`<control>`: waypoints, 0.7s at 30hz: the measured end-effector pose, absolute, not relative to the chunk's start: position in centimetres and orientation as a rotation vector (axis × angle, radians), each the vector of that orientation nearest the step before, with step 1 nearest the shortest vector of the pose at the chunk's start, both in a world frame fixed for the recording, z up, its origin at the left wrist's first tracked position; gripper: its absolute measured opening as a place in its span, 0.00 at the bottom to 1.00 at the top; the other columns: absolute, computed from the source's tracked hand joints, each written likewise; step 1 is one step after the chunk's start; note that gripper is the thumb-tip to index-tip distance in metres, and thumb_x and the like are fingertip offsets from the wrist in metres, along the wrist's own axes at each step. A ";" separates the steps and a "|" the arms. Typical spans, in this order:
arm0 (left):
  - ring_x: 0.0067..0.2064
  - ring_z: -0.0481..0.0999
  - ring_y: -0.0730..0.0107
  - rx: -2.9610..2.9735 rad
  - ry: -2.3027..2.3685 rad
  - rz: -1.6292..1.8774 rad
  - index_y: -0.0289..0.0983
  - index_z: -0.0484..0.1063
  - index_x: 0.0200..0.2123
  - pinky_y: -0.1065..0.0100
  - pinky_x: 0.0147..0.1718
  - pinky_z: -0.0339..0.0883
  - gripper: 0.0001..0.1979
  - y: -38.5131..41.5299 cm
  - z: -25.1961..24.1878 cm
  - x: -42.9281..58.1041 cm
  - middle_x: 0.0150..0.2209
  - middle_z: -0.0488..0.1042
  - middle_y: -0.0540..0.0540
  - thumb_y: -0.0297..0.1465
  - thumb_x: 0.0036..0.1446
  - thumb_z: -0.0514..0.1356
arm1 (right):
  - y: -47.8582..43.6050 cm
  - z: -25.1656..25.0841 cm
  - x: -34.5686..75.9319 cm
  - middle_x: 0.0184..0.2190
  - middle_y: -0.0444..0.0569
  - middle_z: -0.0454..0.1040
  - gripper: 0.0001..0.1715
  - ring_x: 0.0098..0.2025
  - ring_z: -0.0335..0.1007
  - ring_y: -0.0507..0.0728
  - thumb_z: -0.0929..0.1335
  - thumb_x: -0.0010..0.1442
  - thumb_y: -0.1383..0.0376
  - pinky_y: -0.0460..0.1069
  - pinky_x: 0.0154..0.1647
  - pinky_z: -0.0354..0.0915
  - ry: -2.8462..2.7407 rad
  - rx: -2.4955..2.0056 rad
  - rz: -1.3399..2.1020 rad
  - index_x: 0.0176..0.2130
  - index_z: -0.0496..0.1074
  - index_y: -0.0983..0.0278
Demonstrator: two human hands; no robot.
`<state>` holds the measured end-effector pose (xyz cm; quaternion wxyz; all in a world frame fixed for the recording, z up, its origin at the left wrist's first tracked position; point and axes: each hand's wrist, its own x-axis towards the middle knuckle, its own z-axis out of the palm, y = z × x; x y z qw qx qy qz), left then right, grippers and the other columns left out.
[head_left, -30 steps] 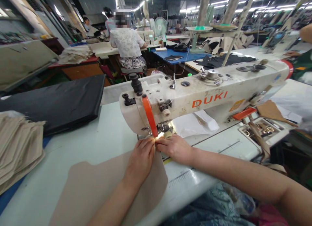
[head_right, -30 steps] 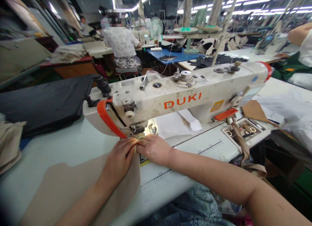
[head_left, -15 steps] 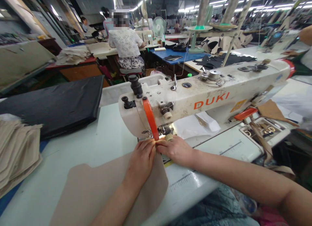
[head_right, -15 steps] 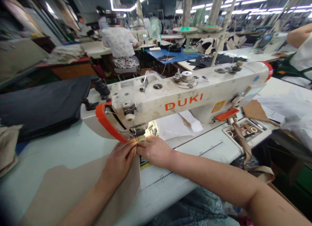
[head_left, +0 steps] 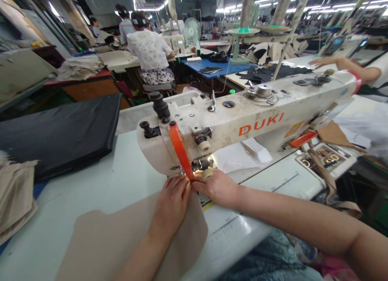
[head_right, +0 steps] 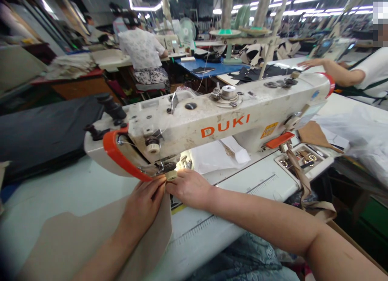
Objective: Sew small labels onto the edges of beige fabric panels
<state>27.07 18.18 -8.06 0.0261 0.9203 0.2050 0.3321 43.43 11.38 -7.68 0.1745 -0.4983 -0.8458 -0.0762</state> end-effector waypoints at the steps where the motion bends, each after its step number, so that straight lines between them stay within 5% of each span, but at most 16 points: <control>1: 0.39 0.73 0.62 2.839 0.632 1.024 0.34 0.69 0.37 0.60 0.40 0.72 0.10 18.2 -8.1 27.1 0.36 0.75 0.42 0.28 0.64 0.48 | 11.4 -7.7 43.4 0.36 0.49 0.73 0.11 0.40 0.66 0.57 0.61 0.66 0.66 0.51 0.39 0.60 -2.398 -1.412 -0.204 0.35 0.70 0.66; 21: 0.42 0.73 0.59 2.935 0.576 0.930 0.32 0.72 0.38 0.55 0.43 0.72 0.15 18.4 -8.3 27.1 0.39 0.76 0.38 0.27 0.63 0.46 | 11.2 -7.7 44.1 0.44 0.50 0.76 0.08 0.48 0.69 0.56 0.65 0.63 0.69 0.50 0.48 0.64 -2.496 -1.282 -0.204 0.41 0.72 0.69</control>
